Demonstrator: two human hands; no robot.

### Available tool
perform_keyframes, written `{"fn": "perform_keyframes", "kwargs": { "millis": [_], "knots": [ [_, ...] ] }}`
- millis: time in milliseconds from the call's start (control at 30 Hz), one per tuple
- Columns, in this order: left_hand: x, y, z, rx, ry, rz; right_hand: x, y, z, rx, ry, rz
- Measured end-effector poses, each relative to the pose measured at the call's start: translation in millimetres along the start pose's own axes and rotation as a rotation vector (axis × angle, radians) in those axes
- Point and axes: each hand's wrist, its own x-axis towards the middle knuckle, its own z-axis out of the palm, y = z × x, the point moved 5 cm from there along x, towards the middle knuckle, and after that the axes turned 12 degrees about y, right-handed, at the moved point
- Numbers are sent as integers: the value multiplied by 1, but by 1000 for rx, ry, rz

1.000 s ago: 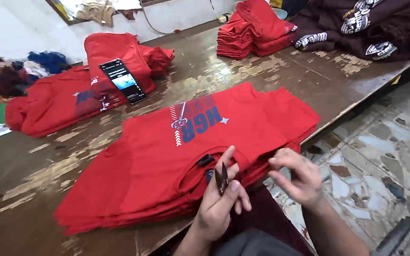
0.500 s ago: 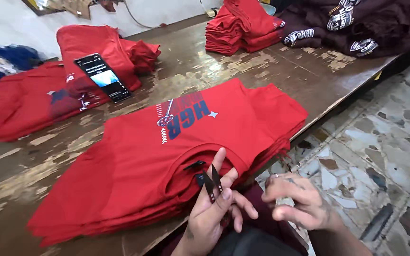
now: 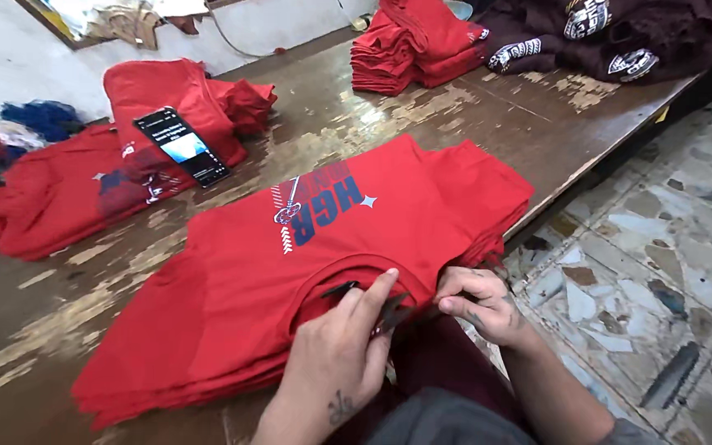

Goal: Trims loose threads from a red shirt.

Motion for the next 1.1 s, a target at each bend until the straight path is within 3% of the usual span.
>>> {"fn": "perform_keyframes", "kwargs": {
  "millis": [267, 567, 767, 867, 933, 1000, 1100],
  "knots": [
    [19, 23, -1, 250, -35, 276, 4, -19, -1, -179, 16, -74],
    [15, 16, 8, 282, 30, 261, 5, -20, 10, -184, -2, -103],
    [9, -5, -3, 157, 100, 100, -4, -51, 13, -173, -245, -243],
    [5, -16, -9, 98, 181, -66, 31, -60, 1, -373, -258, -284],
    [3, -11, 2, 135, 53, -106, 64, -42, 7, -465, -310, -269],
    [0, 1, 15, 143, 31, -55, 79, -18, 24, -484, -491, -219],
    [-1, 16, 15, 91, 185, 28, 75, -4, 43, -456, -779, -137]
  ]
}}
